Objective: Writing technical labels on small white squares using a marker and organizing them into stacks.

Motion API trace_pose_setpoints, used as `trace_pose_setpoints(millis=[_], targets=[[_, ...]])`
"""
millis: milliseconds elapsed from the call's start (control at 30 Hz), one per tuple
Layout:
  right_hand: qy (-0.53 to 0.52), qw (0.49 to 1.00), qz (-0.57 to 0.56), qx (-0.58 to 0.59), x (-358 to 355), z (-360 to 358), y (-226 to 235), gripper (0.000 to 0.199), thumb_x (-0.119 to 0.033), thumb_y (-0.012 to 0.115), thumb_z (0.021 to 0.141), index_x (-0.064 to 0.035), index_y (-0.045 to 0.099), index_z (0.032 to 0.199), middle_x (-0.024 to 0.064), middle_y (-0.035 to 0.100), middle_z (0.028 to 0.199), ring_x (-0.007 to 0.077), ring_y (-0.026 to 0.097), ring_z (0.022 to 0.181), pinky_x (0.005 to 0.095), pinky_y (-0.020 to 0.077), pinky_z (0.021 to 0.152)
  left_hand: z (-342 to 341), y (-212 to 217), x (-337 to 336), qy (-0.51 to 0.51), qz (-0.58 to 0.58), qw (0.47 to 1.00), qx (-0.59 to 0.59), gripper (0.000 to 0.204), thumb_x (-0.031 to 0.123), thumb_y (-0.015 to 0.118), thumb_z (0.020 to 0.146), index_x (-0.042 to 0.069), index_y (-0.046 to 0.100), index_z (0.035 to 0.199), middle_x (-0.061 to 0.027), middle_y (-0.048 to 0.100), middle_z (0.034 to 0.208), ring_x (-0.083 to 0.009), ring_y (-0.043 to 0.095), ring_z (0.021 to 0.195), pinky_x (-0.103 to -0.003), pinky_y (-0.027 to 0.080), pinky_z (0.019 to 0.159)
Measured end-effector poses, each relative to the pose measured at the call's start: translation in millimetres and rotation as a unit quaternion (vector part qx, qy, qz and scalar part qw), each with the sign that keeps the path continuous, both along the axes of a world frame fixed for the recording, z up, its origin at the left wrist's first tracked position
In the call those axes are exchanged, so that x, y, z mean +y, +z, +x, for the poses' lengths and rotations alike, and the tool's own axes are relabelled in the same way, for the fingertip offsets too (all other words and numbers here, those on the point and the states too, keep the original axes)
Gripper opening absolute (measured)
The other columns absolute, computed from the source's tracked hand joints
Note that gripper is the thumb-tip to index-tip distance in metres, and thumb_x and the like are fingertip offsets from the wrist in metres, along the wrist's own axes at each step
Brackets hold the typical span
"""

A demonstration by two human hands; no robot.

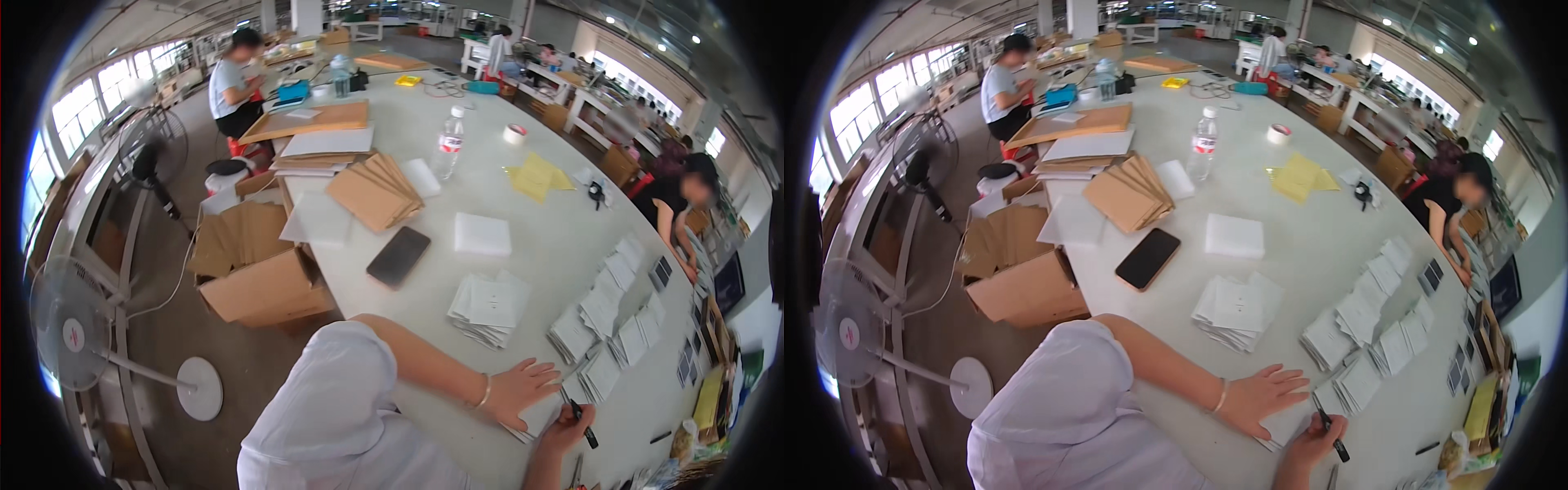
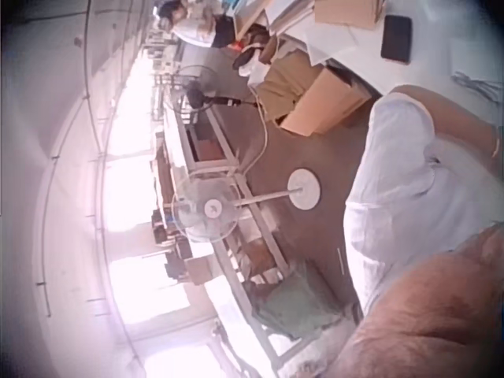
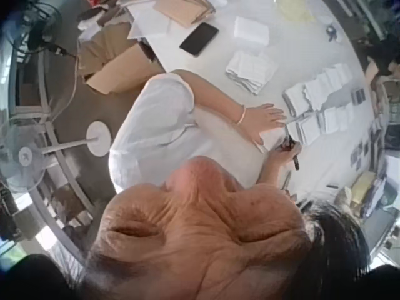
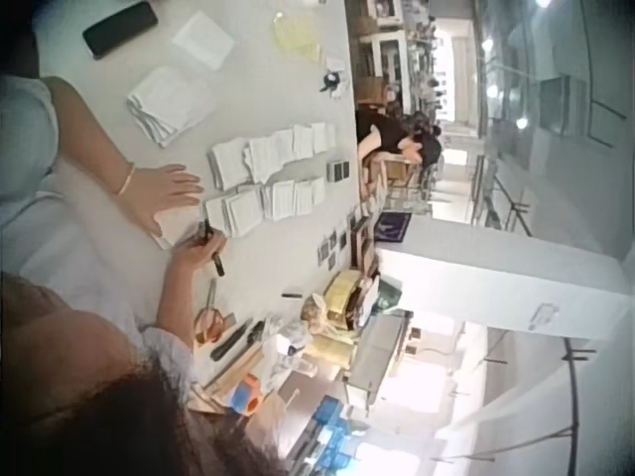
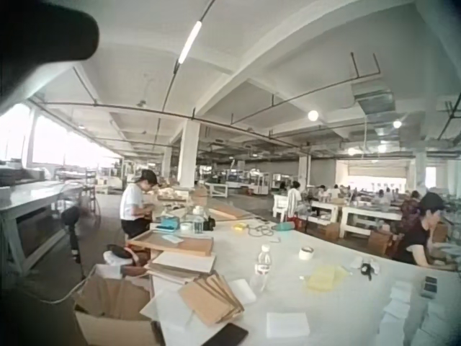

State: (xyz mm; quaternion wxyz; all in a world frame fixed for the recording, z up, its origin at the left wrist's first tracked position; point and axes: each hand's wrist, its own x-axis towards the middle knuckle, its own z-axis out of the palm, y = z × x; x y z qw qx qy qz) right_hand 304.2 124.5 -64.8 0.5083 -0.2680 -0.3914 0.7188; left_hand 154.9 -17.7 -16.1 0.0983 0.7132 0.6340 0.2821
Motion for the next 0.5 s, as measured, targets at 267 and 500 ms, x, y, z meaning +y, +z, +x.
trace_pose_setpoints(millis=[267, 500], targets=[[-0.010, 0.986, 0.165, -0.030, -22, -18, 34, 0.010, -0.010, 0.051, 0.082, -0.0069, 0.047, 0.090, 0.0024, 0.048, 0.070, 0.0084, 0.043, 0.058, 0.0195, 0.0342, 0.055, -10, 9, 7, -0.039, -0.072, 0.996, 0.046, 0.089, 0.045, 0.069, 0.062, -0.009, 0.037, 0.125, -0.0227, 0.039, 0.129, -0.0336, 0.033, 0.123, -0.048, 0.021, 0.105], [0.038, 0.978, 0.168, -0.121, -18, -20, 26, 0.009, -0.011, 0.055, 0.082, -0.0089, 0.047, 0.082, 0.0000, 0.046, 0.069, 0.0089, 0.049, 0.055, 0.0198, 0.0357, 0.048, -11, -4, 9, -0.007, -0.018, 1.000, 0.022, 0.085, 0.046, 0.069, 0.063, -0.009, 0.040, 0.122, -0.0232, 0.043, 0.123, -0.0354, 0.038, 0.118, -0.047, 0.026, 0.101]])
